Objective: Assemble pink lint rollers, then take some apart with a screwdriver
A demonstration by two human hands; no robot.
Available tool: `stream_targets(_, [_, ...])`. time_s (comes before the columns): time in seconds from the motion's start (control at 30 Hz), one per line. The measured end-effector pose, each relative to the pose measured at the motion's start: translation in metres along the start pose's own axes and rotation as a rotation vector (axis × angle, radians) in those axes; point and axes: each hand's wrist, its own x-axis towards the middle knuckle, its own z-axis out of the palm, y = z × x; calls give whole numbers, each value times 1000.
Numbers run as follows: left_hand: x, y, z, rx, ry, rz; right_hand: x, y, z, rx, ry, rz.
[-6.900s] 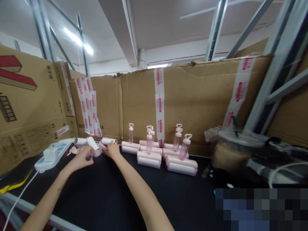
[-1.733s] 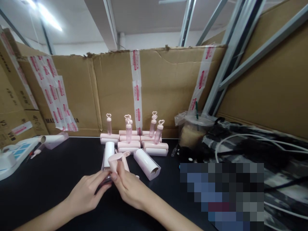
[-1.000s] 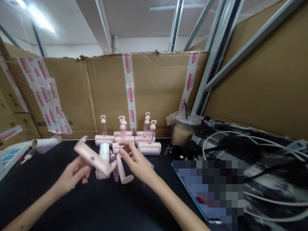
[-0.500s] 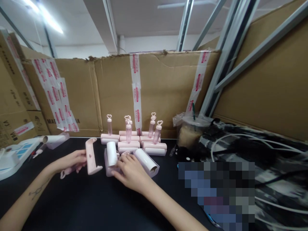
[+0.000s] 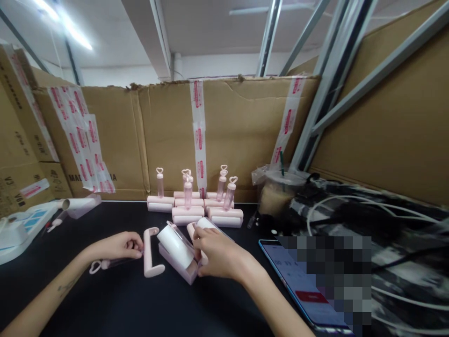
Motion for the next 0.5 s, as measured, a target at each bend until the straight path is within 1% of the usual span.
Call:
stream_targets(0.1, [5,4,13,-17,-3,16,-4,-4,-4,19,4,22])
stream_targets(0.17, [5,7,17,-27,11,26,2,-6,2,21,91,26])
stream_targets(0.23, [4,14,16,3,113,48,13,-7,14,23,221,41])
stream_targets(0.3, [3,25,13,56,247,87,23,-5,29,54,298,40])
stream_targets(0.33, [4,31,12,81,289,115,27,-4,35,90,311,31])
stream_targets(0.37, [5,38,12,101,302,146,30,-3,39,141,324,21])
stream_targets(0.4, [7,45,13,109,289,177,32,-1,41,204,339,12])
stream_targets(0.43, [10,52,16,105,282,204,33,0,42,274,352,4])
stream_targets(0.5, [16,64,26,26,314,243,35,-1,40,424,391,0])
